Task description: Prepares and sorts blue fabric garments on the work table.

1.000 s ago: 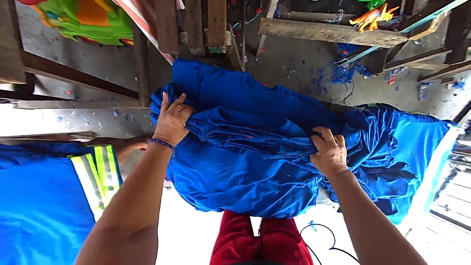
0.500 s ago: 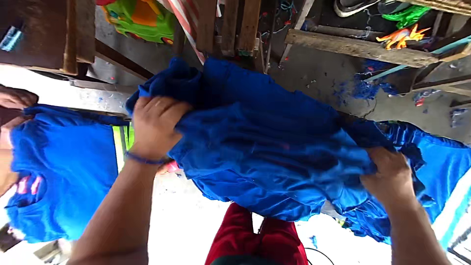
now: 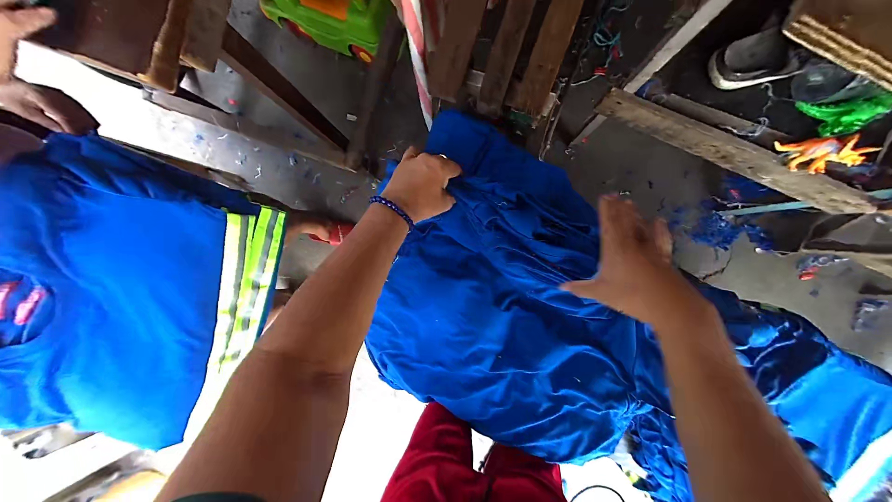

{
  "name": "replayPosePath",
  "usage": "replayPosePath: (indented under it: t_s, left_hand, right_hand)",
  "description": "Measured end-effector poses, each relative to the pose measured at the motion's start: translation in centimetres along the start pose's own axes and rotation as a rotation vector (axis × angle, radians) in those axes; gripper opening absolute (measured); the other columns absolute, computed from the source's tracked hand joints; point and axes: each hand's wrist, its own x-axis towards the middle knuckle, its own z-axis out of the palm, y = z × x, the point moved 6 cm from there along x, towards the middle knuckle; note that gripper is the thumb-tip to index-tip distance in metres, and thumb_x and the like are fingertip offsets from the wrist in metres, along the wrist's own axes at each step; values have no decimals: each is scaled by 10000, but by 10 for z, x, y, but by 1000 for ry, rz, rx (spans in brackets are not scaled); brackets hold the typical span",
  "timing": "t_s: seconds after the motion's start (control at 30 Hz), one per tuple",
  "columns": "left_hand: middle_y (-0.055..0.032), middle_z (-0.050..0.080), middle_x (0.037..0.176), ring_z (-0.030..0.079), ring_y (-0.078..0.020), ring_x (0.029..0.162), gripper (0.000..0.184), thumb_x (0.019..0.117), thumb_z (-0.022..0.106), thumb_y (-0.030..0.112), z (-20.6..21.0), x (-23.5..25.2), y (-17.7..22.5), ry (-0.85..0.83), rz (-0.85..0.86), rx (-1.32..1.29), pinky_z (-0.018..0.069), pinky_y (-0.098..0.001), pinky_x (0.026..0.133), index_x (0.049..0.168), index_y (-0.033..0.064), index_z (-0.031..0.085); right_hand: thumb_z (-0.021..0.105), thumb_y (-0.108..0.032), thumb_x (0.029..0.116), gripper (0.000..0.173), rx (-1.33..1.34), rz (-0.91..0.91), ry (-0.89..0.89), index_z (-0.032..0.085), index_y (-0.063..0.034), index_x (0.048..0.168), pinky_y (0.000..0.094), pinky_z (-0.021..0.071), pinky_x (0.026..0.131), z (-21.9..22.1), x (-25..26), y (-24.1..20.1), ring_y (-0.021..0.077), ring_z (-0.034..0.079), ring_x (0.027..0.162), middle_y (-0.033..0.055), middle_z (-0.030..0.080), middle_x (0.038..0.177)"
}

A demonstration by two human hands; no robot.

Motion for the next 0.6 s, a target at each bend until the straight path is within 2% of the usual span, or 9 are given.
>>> replayPosePath:
  t_s: [0.07,0.13,0.2,0.23,0.3,0.4,0.47,0.5,0.6]
  left_hand:
    - [-188,735,1043,676,-387,1056,200,872,697,114,-10,-8,11,35,64,21,382,-633,1038,1040,19,745]
    - [-165,741,956,692,-367,985,152,824,705,104,-20,-25,25,162,152,27,406,-625,991,951,32,747]
    - [-142,727,871,703,-330,901,108,790,703,88,-25,-52,38,323,216,13,426,-601,957,884,40,728]
    - [-136,725,862,703,-315,888,112,788,710,84,-23,-67,41,382,228,-3,435,-581,947,888,37,728]
    - [-105,750,937,707,-282,968,190,775,711,93,-11,-96,35,458,220,-81,447,-548,972,955,51,753]
    - [-107,690,1297,550,-303,1348,427,744,677,187,10,-139,17,469,148,-356,327,-594,1157,1152,83,747]
    - [-183,478,1526,358,-318,1484,546,820,626,311,30,-170,-9,570,-12,-670,299,-522,1210,1292,37,655]
    - [-186,413,1567,340,-289,1489,591,858,618,352,46,-185,-28,651,-153,-820,331,-477,1194,1339,9,602]
    - [-216,485,1485,466,-278,1382,490,1008,473,239,109,-211,-87,692,-745,-1069,416,-455,1114,1414,-32,508]
  right_hand:
    - [984,-426,603,1332,-19,-176,115,240,90,1580,683,167,1220,2,15,-74,452,266,1524,315,288,1620]
    - [972,-376,626,1247,-23,-253,135,291,96,1558,629,168,1238,18,42,-119,435,322,1504,309,372,1580]
    - [909,-267,728,949,-12,-236,81,442,61,1486,616,321,1172,34,65,-136,439,529,1342,289,577,1392]
    - [866,-244,769,741,-7,-217,30,559,14,1392,615,445,1053,38,70,-141,419,620,1216,247,663,1260]
    - [853,-178,776,458,43,-233,-96,687,-20,1173,649,529,848,46,66,-150,420,683,1017,214,713,1062]
    - [825,-118,786,301,31,-329,-141,724,20,1033,610,523,896,66,41,-161,392,686,1021,195,716,1043]
    - [825,-88,764,283,46,-366,-58,727,50,990,614,521,909,70,32,-161,408,693,1025,222,722,1046]
    - [826,-89,752,280,56,-365,-13,729,52,974,621,529,883,70,30,-159,416,698,1009,233,721,1052]
    - [835,-103,763,293,108,-313,-47,739,31,1006,639,551,771,70,36,-153,426,688,954,249,640,1234]
